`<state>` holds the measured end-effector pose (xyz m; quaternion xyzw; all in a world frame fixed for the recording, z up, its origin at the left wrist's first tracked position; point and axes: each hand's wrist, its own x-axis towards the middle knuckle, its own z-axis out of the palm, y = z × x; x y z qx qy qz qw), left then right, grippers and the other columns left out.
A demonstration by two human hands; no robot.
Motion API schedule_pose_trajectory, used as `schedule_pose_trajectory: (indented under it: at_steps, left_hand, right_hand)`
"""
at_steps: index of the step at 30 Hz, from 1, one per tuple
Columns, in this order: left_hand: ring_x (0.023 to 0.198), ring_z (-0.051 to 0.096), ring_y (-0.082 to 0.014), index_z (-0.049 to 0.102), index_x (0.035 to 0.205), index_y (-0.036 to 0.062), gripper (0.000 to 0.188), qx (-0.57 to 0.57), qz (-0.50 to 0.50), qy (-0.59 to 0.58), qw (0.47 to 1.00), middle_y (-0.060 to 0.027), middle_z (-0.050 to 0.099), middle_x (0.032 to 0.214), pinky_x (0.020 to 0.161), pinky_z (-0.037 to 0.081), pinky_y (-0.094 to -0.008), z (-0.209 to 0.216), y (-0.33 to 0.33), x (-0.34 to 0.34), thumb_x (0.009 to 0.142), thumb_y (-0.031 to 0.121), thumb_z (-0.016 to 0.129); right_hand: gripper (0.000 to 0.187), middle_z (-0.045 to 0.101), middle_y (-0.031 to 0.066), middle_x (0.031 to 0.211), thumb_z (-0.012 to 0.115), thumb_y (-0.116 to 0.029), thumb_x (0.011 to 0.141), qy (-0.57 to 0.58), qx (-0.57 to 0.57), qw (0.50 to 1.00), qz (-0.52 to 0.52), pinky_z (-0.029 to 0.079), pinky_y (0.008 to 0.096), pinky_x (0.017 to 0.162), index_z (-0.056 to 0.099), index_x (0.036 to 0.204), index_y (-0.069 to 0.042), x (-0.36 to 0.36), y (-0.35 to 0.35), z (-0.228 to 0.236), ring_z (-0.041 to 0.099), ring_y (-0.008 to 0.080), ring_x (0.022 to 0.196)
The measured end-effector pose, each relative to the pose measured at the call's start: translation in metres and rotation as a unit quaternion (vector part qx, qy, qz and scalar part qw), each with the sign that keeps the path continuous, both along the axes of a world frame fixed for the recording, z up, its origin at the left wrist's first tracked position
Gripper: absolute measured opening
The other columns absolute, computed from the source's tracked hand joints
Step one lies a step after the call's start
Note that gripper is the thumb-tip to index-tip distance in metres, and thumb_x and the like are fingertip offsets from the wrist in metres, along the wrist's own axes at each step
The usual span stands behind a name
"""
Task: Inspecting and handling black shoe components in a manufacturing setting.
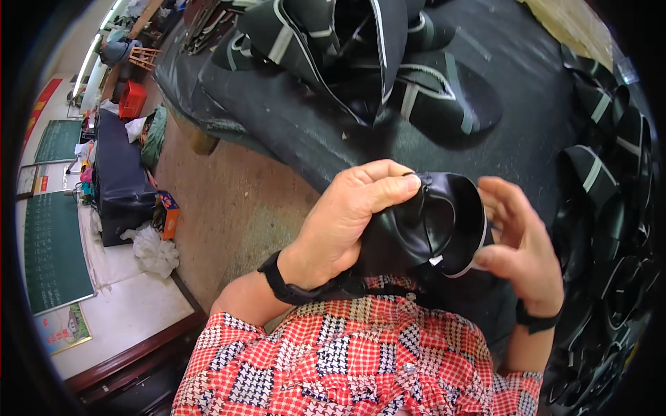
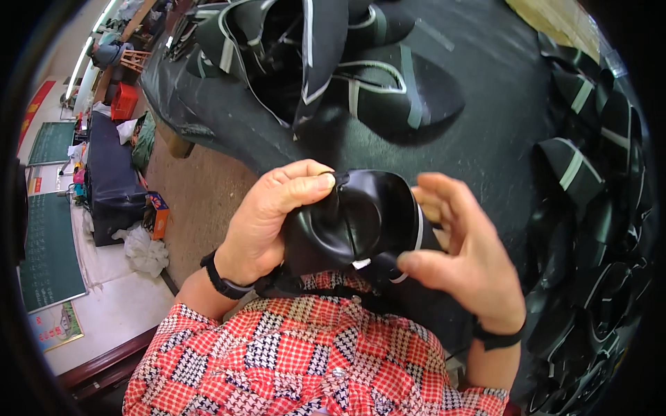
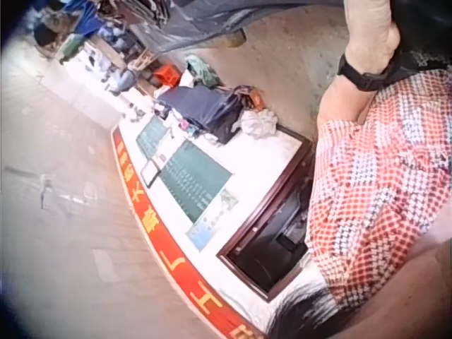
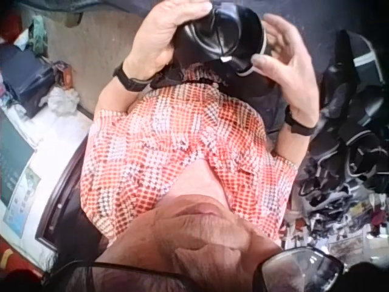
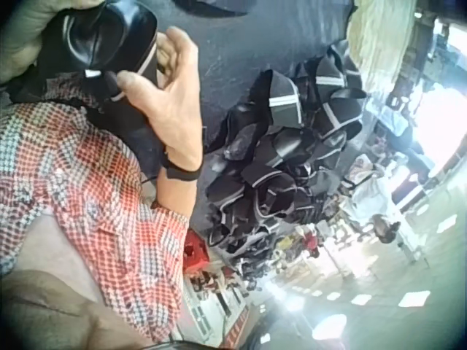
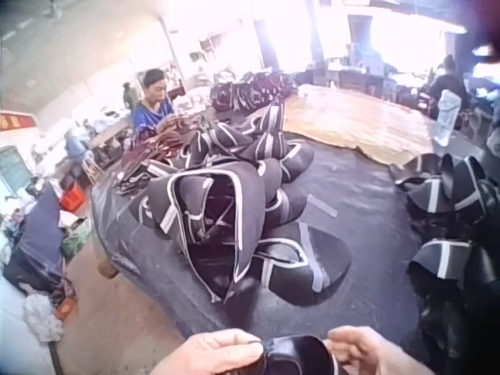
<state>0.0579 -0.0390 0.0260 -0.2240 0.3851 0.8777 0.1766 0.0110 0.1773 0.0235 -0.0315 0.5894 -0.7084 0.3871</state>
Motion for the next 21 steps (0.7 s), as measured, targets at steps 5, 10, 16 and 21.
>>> schedule_pose_trajectory:
  at_steps: [5, 10, 16, 21]
  left_hand:
    - [0.076, 0.063, -0.0111, 0.06, 0.096, 0.0006, 0.013, 0.008, 0.014, 0.059, 0.998, -0.0054, 0.065, 0.087, 0.073, 0.051, -0.0247, 0.015, 0.005, 0.001, 0.087, 0.01, 0.058]
    - [0.082, 0.061, -0.0119, 0.061, 0.101, 0.0011, 0.015, -0.025, -0.036, 0.133, 0.99, -0.0058, 0.065, 0.094, 0.077, 0.049, -0.0249, 0.016, 0.005, 0.006, 0.086, 0.006, 0.058]
    - [0.082, 0.055, -0.0043, 0.061, 0.102, 0.0002, 0.016, -0.076, 0.04, 0.177, 0.981, 0.0008, 0.062, 0.092, 0.076, 0.044, -0.0185, 0.011, 0.008, 0.012, 0.087, 0.004, 0.059]
    - [0.084, 0.056, -0.0052, 0.058, 0.107, 0.0003, 0.019, -0.06, 0.07, 0.164, 0.982, -0.0012, 0.063, 0.093, 0.077, 0.044, -0.019, 0.002, 0.006, 0.017, 0.088, 0.004, 0.057]
  right_hand:
    - [0.047, 0.06, 0.014, 0.1, 0.058, 0.003, 0.069, 0.28, 0.212, 0.932, -0.089, 0.045, 0.0293, 0.085, 0.048, 0.115, 0.003, 0.023, -0.012, -0.012, 0.057, 0.0172, 0.1]
    - [0.031, 0.064, 0.0144, 0.09, 0.048, 0.009, 0.067, 0.425, 0.207, 0.878, -0.07, 0.045, 0.0327, 0.083, 0.058, 0.095, 0.004, -0.023, 0.006, -0.013, 0.059, 0.0267, 0.09]
    - [0.036, 0.054, 0.0148, 0.113, 0.062, 0.0, 0.07, 0.619, 0.332, 0.66, -0.267, 0.041, 0.0348, 0.087, 0.054, 0.106, 0.0, -0.029, -0.023, 0.019, 0.052, 0.0283, 0.102]
    - [0.017, 0.06, 0.0123, 0.098, 0.065, -0.011, 0.079, 0.176, 0.287, 0.934, -0.12, 0.045, 0.0308, 0.076, 0.059, 0.089, 0.002, 0.046, -0.009, 0.006, 0.056, 0.0156, 0.083]
